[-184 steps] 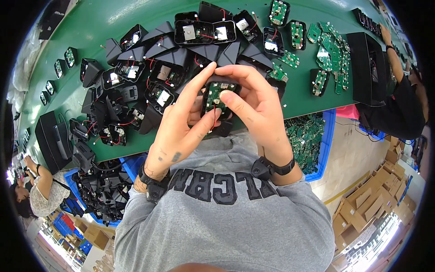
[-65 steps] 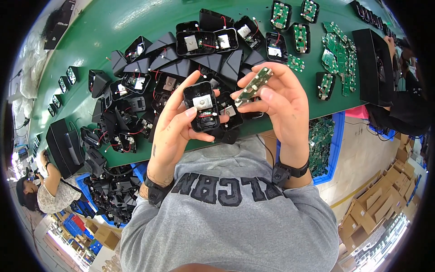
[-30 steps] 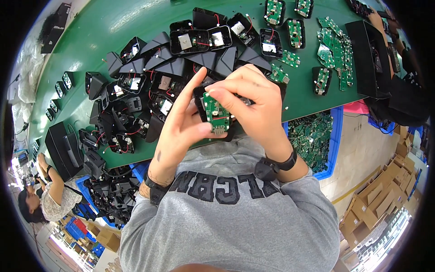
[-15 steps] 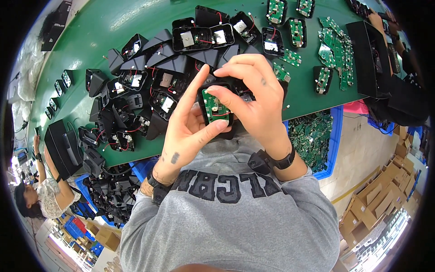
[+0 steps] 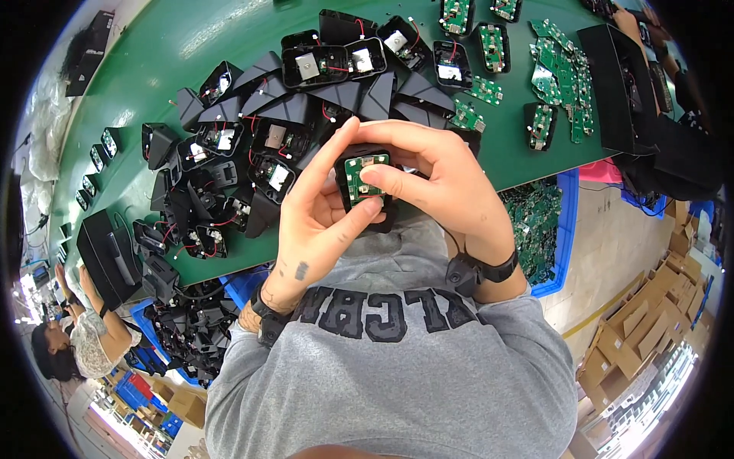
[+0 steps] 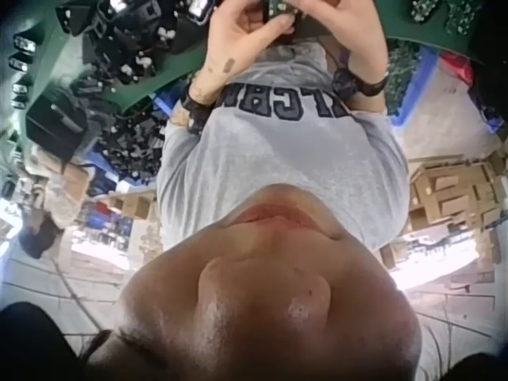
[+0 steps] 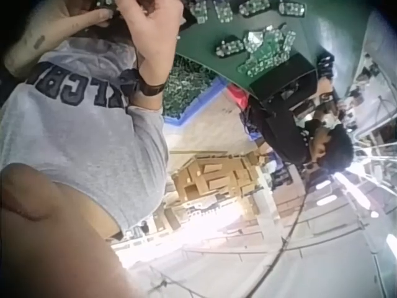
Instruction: The person picks up a black plastic housing and a green circuit board, fits the board into the housing, and presses it into place. They then set the assembled unit onto the green conveyor belt and repeat the process.
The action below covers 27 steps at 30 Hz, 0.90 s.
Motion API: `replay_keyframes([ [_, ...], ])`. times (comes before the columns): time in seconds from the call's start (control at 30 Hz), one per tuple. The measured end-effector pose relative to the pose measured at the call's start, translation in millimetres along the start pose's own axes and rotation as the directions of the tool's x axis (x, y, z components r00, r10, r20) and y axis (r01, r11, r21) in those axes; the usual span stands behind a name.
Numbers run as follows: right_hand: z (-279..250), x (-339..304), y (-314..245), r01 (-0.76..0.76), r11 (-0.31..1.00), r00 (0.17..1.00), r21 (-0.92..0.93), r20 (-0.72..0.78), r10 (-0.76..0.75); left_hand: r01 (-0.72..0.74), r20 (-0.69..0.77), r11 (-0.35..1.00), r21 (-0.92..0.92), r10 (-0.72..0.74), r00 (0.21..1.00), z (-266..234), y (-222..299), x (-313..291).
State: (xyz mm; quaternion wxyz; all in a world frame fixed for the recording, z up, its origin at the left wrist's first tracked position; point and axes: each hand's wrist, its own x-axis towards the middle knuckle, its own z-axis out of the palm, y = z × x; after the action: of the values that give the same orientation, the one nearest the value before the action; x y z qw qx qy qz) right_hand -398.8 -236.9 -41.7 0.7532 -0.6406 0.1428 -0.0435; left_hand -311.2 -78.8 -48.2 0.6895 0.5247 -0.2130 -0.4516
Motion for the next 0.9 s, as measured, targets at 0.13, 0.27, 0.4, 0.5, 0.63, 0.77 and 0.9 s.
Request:
replay_keyframes([
  [0.13,-7,-2,-3,-0.045,0.992,0.995,-0.121,0.082,0.056,0.021,0.024,1.0,0.008,-0.021,0.999,1,-3,0],
  [0.27,-5,-3,-4,0.131,0.941,0.991,-0.311,0.029,-0.128,-0.055,0.054,0.982,0.179,0.046,0.998,1,0,1],
  [0.4,-7,-9,-8,0.167,0.922,0.985,-0.35,0.011,-0.175,-0.062,0.102,0.983,0.173,0.045,0.994,5,4,0],
  [0.5,-5,-9,-3,0.01,0.999,1.0,-0.045,-0.022,-0.011,0.019,0.04,0.996,0.089,-0.023,0.999,8,3,0],
  [0.63,-8,-11,0,0.149,0.962,0.987,-0.23,-0.019,-0.157,-0.034,0.059,0.993,0.111,0.027,0.998,8,2,2],
  [0.77,-9,-17,4,0.234,0.938,0.948,-0.255,-0.154,-0.279,-0.086,0.138,0.972,0.221,0.056,0.989,13,12,12],
  [0.9,-9,-21,-7,0.241,0.928,0.925,-0.284,-0.221,-0.308,-0.263,0.181,0.925,0.273,0.219,0.959,19,7,22],
])
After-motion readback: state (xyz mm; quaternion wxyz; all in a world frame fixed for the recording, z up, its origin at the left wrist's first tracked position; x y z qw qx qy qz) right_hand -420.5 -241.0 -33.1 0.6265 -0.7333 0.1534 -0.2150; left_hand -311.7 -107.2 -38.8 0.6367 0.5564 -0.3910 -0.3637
